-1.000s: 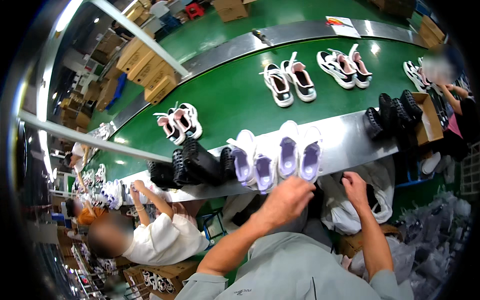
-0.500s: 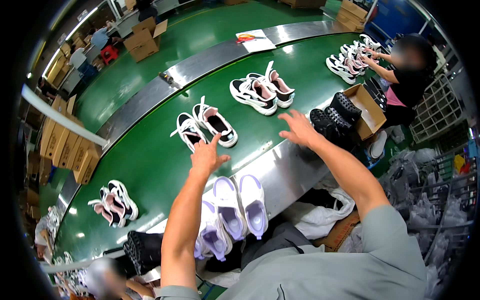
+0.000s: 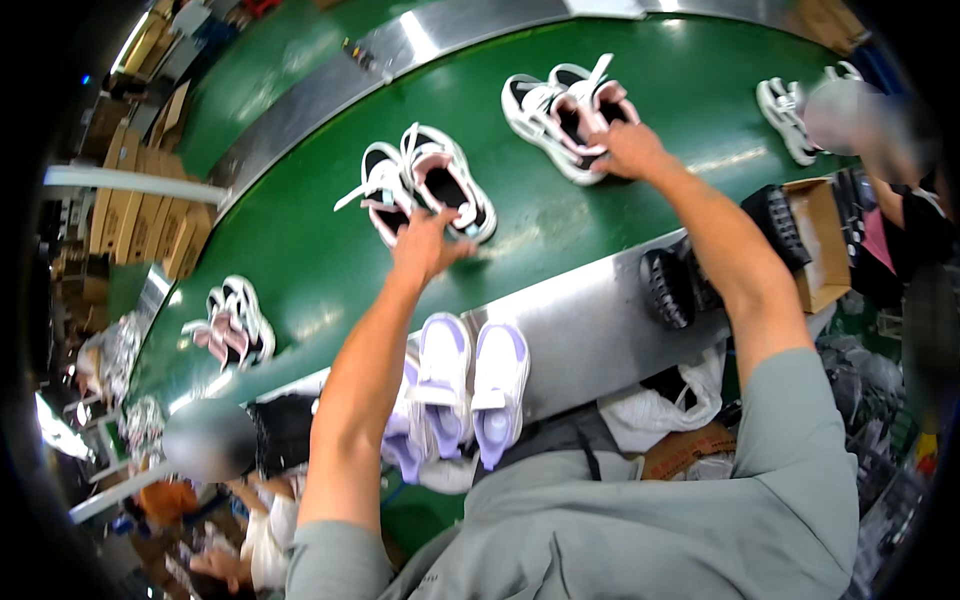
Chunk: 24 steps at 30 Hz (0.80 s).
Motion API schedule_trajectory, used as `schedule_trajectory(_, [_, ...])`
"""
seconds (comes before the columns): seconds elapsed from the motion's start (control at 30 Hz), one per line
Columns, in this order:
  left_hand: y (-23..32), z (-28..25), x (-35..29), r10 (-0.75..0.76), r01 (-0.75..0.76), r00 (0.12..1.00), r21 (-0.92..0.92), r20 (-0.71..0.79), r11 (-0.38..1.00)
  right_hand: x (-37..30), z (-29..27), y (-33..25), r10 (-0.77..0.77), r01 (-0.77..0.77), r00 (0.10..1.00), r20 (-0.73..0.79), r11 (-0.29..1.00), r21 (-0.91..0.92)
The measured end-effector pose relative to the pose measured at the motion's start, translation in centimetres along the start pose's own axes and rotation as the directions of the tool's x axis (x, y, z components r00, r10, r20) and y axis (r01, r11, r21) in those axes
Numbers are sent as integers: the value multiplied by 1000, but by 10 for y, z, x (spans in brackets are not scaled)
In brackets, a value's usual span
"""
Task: The person assembles shoes by taking white and purple shoes from a conveyor belt, inserting black components into them by hand, and then placing them back onto the belt.
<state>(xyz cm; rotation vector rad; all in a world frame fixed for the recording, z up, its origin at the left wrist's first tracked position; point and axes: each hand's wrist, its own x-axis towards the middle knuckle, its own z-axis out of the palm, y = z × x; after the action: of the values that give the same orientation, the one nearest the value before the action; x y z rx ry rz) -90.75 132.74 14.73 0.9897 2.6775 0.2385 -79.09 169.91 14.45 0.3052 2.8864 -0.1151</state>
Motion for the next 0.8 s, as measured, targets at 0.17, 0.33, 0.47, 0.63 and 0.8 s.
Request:
schedule_trajectory(0.17, [78, 34, 67, 148, -157, 978, -49, -149, 986, 1, 13, -11, 41, -35, 990, -132, 998, 52])
schedule_trajectory(0.33, [239, 12, 113, 182, -221, 963, -202, -197, 954, 6, -1, 144, 155, -156, 950, -271, 988, 17])
schedule_trajectory(0.47, [190, -48, 31, 263, -311, 948, -341, -181, 887, -24, -62, 95, 142, -141, 895, -422, 989, 34])
schedule_trajectory(0.63, [-94, -106, -61, -108, 246, 923, 347, -370, 905, -125, -68, -104, -20, 176, 975, -219, 669, 722])
schedule_trajectory(0.8, [-349, -159, -175, -895, 764, 443, 543, -50, 348, -154, -27, -183, -84, -4, 995, 57, 527, 850])
